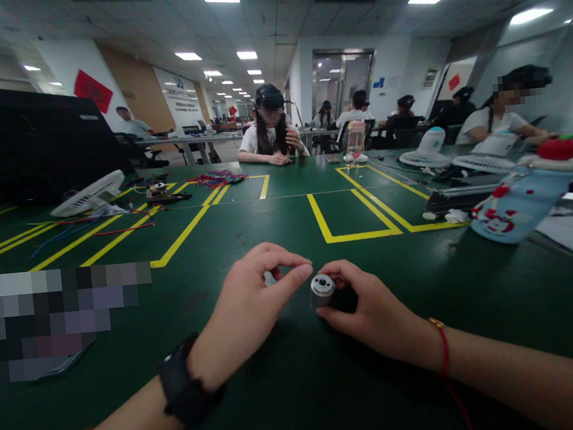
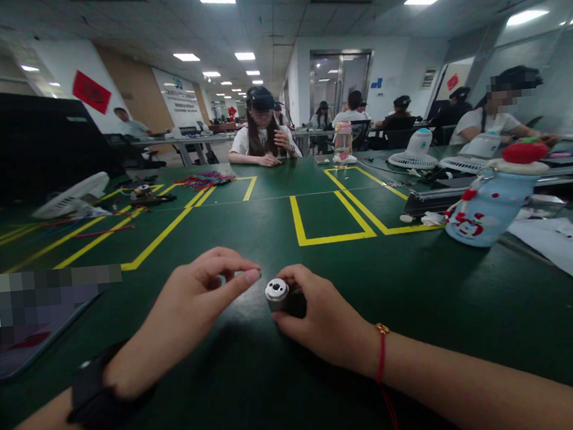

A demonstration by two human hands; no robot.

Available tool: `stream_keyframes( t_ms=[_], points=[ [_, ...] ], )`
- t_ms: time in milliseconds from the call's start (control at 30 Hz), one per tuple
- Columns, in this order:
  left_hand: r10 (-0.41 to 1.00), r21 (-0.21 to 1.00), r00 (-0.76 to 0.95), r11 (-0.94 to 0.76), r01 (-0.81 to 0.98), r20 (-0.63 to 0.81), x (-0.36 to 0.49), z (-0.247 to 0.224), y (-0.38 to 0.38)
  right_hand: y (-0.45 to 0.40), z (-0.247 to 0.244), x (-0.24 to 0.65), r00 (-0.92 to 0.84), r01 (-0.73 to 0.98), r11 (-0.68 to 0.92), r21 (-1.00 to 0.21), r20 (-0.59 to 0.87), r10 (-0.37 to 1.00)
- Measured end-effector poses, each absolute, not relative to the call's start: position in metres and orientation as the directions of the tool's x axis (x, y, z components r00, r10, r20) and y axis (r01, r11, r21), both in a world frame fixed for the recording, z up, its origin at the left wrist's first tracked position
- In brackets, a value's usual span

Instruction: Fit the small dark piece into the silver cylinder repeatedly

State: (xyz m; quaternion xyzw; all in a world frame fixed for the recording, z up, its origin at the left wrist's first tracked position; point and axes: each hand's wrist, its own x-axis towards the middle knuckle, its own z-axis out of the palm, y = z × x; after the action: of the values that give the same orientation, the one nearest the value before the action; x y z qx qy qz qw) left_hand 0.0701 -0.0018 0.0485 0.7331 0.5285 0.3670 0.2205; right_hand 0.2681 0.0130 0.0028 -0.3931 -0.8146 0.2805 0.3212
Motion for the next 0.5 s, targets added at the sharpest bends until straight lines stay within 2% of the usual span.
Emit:
stream_keyframes(
  t_ms=[167, 367, 500],
  points=[
    [0.953, 0.683, 0.24, -0.301, 0.666, 0.186, 0.055, 0.025, 0.001, 0.013, 0.003, 0.269, -0.462, 0.463, 0.511, -0.725, 0.295, 0.837],
    [0.916, 0.54, 0.35, -0.399, 0.742, 0.195, 0.065, 0.006, 0.002, 0.013, -0.004, 0.27, -0.474, 0.484, 0.556, -0.676, 0.332, 0.816],
    [0.922, 0.551, 0.345, -0.382, 0.742, 0.176, 0.066, 0.008, -0.001, 0.014, -0.004, 0.27, -0.532, 0.493, 0.597, -0.633, 0.323, 0.783]
  ],
)
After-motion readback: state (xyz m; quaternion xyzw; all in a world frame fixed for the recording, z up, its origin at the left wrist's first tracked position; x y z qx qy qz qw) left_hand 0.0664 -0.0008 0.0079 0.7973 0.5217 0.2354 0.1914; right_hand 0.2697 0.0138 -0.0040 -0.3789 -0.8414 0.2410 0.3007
